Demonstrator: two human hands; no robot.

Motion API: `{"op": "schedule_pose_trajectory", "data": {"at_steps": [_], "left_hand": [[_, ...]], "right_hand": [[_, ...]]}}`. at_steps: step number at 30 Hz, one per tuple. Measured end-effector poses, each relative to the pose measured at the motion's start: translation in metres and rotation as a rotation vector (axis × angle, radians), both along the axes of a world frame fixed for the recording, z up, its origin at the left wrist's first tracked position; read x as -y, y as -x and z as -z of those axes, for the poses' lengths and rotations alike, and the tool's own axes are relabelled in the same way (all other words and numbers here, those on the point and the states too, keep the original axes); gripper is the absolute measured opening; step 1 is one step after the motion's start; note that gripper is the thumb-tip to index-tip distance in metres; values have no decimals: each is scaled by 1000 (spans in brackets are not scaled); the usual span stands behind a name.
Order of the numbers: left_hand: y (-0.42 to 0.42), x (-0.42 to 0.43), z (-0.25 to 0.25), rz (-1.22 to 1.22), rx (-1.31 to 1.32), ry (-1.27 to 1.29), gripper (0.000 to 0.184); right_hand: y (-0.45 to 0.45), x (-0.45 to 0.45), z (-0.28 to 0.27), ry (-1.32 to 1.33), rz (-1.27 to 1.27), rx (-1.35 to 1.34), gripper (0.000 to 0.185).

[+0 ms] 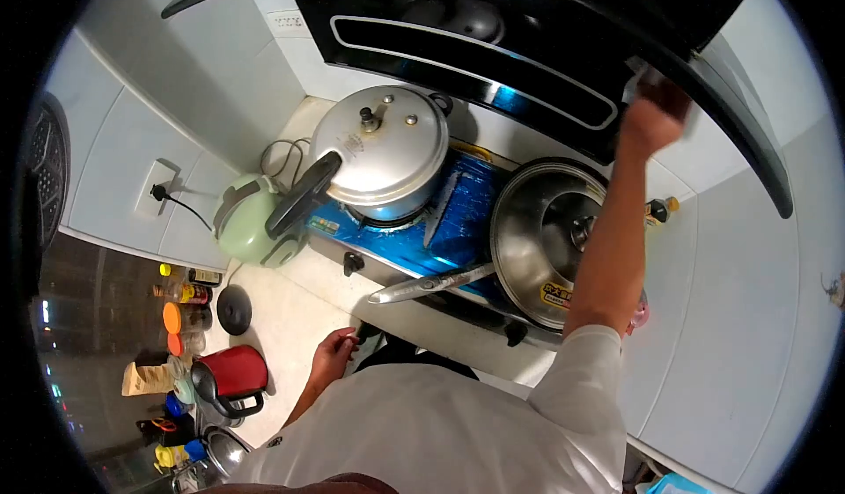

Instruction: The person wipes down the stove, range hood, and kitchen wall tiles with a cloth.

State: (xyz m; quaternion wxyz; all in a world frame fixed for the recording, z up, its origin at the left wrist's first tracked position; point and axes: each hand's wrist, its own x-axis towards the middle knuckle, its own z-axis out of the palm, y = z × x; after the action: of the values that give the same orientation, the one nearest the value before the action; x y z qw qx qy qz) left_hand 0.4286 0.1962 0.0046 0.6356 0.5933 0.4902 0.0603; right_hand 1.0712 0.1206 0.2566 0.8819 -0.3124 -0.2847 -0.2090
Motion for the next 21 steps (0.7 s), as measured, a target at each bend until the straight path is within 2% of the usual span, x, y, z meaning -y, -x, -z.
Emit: {"op": "schedule_pose_trajectory", "data": {"at_steps": [1, 3, 7, 8, 9, 10, 11, 12, 13, 14, 16, 17, 18, 20, 21], "left_hand": [[1, -3, 7, 11, 28, 14, 29], [-1, -10, -1, 21, 35, 3, 30], [13, -22, -8, -40, 80, 15, 30], [20, -25, -9, -31, 77, 17, 30], [27, -27, -9, -62, 90, 3, 29], [34, -28, -9, -91, 102, -10, 29], [41, -30, -6, -96, 95, -13, 29], [46, -32, -5, -85, 96, -13, 29], [50, -32, -4, -122, 102, -21, 28], [54, -32, -3, -160, 107, -27, 28], [63, -31, -1, -175, 117, -32, 28], [65, -31, 1, -200, 128, -42, 28], [67, -31, 2, -198, 128, -43, 28], [72, -25, 1, -237, 138, -37, 29], [76, -23, 4, -236, 126, -37, 29]], "right_hand": [[15, 4, -13, -1, -5, -3, 31], [45, 2, -37, -63, 165, -363, 28], [29, -27, -29, -137, -49, -218, 29], [81, -56, -50, -146, 36, -301, 31], [89, -76, -49, -252, -97, -257, 30], [94, -96, -43, -249, -225, -152, 32], [116, -126, -51, -262, -158, -278, 29], [120, -151, -46, -230, -210, -340, 29], [105, -190, -29, -117, -90, -179, 33], [113, -205, -27, -241, -423, -206, 36], [110, -304, -14, -111, -289, -225, 45], [102, -327, -12, -541, -878, -50, 45], [72, -370, 5, -350, -778, 189, 47], [75, -398, 5, 53, -603, -176, 34], [88, -396, 9, -204, -850, -112, 28]]}}
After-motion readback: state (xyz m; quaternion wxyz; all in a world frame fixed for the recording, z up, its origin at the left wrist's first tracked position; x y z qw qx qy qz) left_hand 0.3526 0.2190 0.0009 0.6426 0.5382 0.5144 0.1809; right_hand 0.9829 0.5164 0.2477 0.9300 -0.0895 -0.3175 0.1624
